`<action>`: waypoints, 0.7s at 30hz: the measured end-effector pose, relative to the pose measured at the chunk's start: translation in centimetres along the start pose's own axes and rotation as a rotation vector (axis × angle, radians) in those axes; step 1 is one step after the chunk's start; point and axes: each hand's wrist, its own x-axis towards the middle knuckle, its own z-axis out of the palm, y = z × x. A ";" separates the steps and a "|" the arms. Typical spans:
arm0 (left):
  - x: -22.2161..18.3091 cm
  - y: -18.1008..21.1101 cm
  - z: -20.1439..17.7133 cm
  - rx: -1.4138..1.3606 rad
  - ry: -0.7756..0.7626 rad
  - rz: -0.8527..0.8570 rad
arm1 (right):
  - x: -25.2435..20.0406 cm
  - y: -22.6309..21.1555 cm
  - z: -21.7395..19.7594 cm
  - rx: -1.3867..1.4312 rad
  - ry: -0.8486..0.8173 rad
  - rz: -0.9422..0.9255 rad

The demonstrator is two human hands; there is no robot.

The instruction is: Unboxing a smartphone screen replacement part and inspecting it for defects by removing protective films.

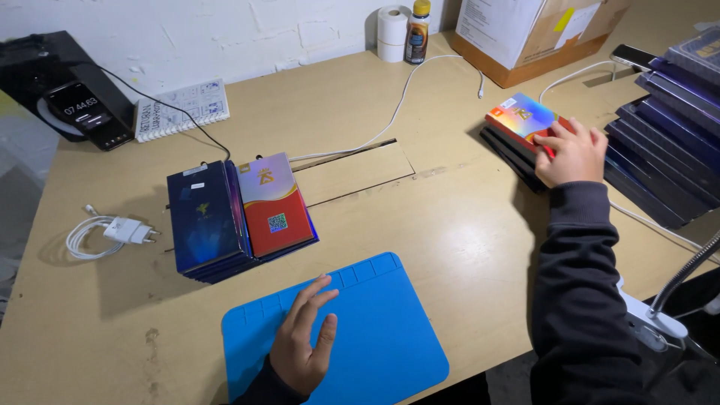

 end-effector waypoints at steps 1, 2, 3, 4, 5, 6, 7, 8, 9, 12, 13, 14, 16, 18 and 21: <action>0.1 0.1 -0.1 0.003 0.006 -0.003 | 0.0 -0.2 -0.5 0.005 0.001 -0.005; 0.1 0.2 -0.1 -0.006 0.001 0.012 | 0.0 -0.5 -1.0 0.057 -0.038 0.069; 0.2 0.3 -0.2 -0.015 -0.004 0.027 | 0.0 -0.8 -1.6 0.109 -0.079 0.142; 0.3 0.5 -0.1 -0.012 0.002 0.020 | -0.2 -0.8 -0.9 0.115 -0.081 0.135; 0.4 0.6 -0.1 -0.010 0.012 0.043 | -0.4 -0.8 -0.2 0.033 -0.037 0.140; 0.3 0.7 0.0 -0.005 0.026 0.059 | -0.4 -1.1 0.7 -0.043 0.004 0.138; 0.1 1.0 0.1 0.000 0.035 0.046 | -0.9 -2.5 0.3 -0.033 0.001 0.125; 0.3 1.1 0.0 -0.012 0.042 0.063 | -0.7 -4.2 0.1 -0.051 0.128 0.030; 0.4 1.2 -0.2 -0.023 0.048 0.081 | -0.5 -6.0 -0.1 -0.068 0.257 -0.064; 0.6 1.1 0.2 0.020 0.112 0.144 | -0.2 -15.9 -3.4 0.388 0.140 -0.263; 0.6 0.9 0.2 0.033 0.133 0.130 | -0.6 -19.6 -4.4 0.407 0.143 -0.283; 0.6 0.7 0.2 0.020 0.115 0.157 | -1.2 -23.2 -5.5 0.545 0.083 -0.451; 0.5 0.4 0.1 0.020 0.111 0.177 | -2.7 -29.3 -7.0 0.693 0.029 -0.636; 0.7 0.2 0.0 -0.007 0.101 0.162 | -4.2 -34.1 -7.9 0.514 0.087 -0.860; 0.8 0.2 0.1 0.043 0.150 0.162 | -5.0 -38.3 -8.2 0.498 -0.143 -0.744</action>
